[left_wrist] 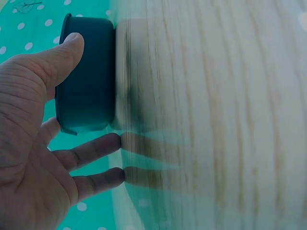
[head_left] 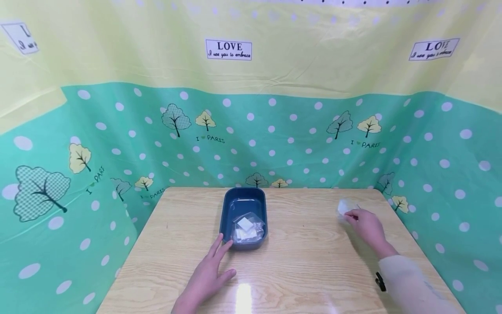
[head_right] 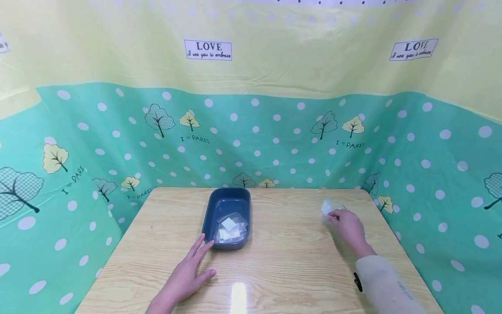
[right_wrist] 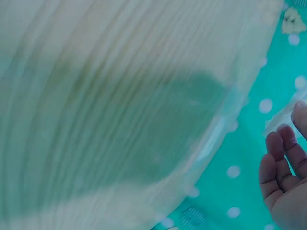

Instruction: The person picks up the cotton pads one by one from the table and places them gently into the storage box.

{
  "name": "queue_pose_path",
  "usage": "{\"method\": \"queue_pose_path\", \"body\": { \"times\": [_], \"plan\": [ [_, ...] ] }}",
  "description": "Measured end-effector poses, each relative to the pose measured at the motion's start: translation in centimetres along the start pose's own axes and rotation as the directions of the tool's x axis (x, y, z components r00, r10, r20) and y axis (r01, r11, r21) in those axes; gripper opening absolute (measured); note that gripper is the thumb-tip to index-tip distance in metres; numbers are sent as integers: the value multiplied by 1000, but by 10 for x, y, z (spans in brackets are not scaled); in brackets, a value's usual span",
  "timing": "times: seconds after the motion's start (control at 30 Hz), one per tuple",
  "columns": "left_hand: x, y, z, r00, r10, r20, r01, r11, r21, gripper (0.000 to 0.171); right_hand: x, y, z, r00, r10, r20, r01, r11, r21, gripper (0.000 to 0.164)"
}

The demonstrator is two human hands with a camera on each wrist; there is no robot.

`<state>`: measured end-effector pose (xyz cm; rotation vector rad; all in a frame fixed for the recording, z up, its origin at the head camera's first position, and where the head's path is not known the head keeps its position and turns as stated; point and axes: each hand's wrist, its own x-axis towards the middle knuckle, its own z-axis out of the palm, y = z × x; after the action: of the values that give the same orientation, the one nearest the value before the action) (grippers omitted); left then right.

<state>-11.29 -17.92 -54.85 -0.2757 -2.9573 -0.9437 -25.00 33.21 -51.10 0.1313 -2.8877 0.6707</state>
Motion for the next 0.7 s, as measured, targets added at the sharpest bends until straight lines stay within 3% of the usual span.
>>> {"method": "queue_pose_path", "body": {
  "times": [0.4,0.7],
  "plan": [
    [1,-1,2,1000,3,1,-3,1000,10,86,8,-70,24,987,-149,-57,155,982,104,12],
    [-1,4,-1,1000,20,-18,-20,1000,8,85,7,-126,50,980,-197,1,191,952,241,8]
  ]
}}
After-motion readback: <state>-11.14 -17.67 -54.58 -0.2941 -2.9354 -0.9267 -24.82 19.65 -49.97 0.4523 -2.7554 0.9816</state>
